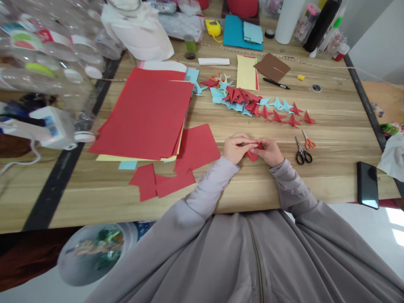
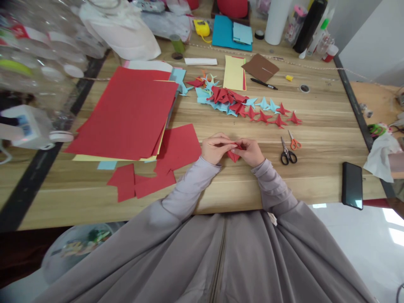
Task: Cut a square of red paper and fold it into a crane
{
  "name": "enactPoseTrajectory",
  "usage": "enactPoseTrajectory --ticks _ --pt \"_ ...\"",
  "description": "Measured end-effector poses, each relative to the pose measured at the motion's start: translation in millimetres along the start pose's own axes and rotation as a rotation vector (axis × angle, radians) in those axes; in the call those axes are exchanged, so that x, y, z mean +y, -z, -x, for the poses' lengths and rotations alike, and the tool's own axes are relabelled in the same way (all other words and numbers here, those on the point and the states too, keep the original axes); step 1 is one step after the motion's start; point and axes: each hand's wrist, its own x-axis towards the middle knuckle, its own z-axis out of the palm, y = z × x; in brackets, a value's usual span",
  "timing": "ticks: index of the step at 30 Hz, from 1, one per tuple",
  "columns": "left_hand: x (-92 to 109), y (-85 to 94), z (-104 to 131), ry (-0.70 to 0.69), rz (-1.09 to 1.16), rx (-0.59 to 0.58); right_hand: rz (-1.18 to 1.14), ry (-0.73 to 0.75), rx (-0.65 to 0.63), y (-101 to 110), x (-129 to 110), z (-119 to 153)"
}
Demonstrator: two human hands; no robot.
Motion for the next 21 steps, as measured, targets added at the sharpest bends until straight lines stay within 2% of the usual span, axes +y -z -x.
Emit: enactPoseTrajectory --ticks 13,21 --pt "0.2 1.1 -1.4 -0.008 0.081 -0.014 0.063 0.015 -0.046 -2.7 1.1 1.4" --pt "3.2 0.9 -1.0 0.023 0.066 0.004 0.098 0.014 -0.028 -5.1 4.4 2.2"
